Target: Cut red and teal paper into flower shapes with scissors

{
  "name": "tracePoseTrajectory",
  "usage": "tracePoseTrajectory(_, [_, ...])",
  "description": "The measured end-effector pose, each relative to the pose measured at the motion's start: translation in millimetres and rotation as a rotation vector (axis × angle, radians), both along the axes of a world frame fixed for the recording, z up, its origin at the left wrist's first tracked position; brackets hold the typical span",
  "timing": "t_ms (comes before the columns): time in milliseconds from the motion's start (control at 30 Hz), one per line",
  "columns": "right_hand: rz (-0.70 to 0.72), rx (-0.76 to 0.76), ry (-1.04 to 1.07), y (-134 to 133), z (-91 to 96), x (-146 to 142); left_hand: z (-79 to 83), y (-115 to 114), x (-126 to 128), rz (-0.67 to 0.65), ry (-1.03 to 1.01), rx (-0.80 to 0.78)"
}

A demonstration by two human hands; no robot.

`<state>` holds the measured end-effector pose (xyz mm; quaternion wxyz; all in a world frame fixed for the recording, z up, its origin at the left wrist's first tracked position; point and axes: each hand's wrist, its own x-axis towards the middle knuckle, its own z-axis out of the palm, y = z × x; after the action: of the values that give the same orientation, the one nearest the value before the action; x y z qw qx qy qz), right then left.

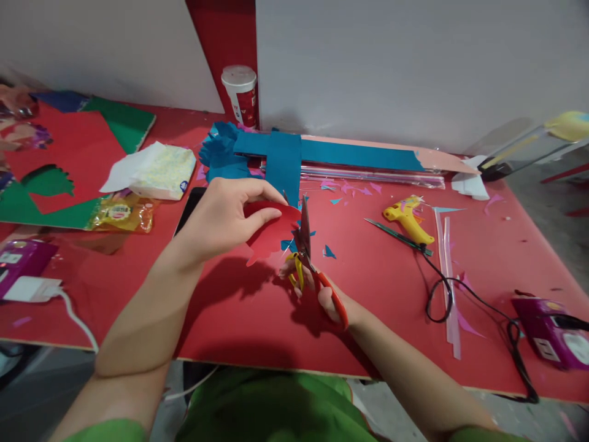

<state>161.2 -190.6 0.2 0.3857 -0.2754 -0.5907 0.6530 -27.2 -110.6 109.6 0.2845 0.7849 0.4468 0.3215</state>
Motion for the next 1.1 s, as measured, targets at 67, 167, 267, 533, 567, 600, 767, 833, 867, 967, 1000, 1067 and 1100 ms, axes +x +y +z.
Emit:
tracePoseTrajectory(67, [0.000, 0.017, 0.002, 0.4, 0.3, 0.3, 1.4, -0.3, -0.2, -0.020, 0.015, -0.011])
tracePoseTrajectory(167, [-0.005, 0.035, -0.015, 1.2, 0.5, 1.6, 2.8, -0.7, -0.2, -0.047, 0.032, -0.005])
tracePoseTrajectory(267, [-0.007, 0.042, -0.037, 1.6, 1.0, 2.8, 2.9, -1.2, 0.4, -0.066, 0.025, -0.006])
tracePoseTrajectory(533, [-0.013, 0.027, -0.043, 2.4, 0.4, 3.3, -2.2, -1.9, 5.8, -0.083, -0.020, -0.027])
tracePoseTrajectory(567, [-0.006, 0.023, -0.043, 2.3, -0.4, 3.5, -3.3, -1.8, 6.5, -0.076, -0.024, -0.030])
tracePoseTrajectory(600, [0.000, 0.020, -0.039, 2.1, -1.5, 3.7, -4.4, -1.7, 7.2, -0.068, -0.027, -0.030])
tracePoseTrajectory(767, [0.036, -0.024, 0.026, 0.5, -8.6, 2.8, -9.6, -1.7, 11.5, -0.046, -0.081, -0.020])
tracePoseTrajectory(833, [0.041, -0.012, 0.074, 0.6, -10.5, 1.6, -11.4, -2.0, 13.8, -0.044, -0.129, -0.037])
tracePoseTrajectory(867, [0.044, 0.004, 0.095, 0.8, -10.8, 1.0, -12.2, -2.1, 15.0, -0.039, -0.153, -0.048])
tracePoseTrajectory(967, [0.058, 0.027, 0.125, 1.9, -9.9, 0.1, -13.7, -2.6, 18.5, -0.017, -0.216, -0.086])
tracePoseTrajectory(1000, [0.060, 0.022, 0.127, 2.2, -9.5, 0.0, -14.0, -2.7, 19.6, -0.013, -0.235, -0.097])
tracePoseTrajectory(1067, [0.054, 0.008, 0.127, 2.7, -9.6, 0.1, -14.9, -2.8, 21.5, -0.012, -0.261, -0.115])
tracePoseTrajectory(1100, [0.046, 0.004, 0.127, 2.8, -10.3, 0.2, -15.6, -2.8, 22.3, -0.013, -0.268, -0.119])
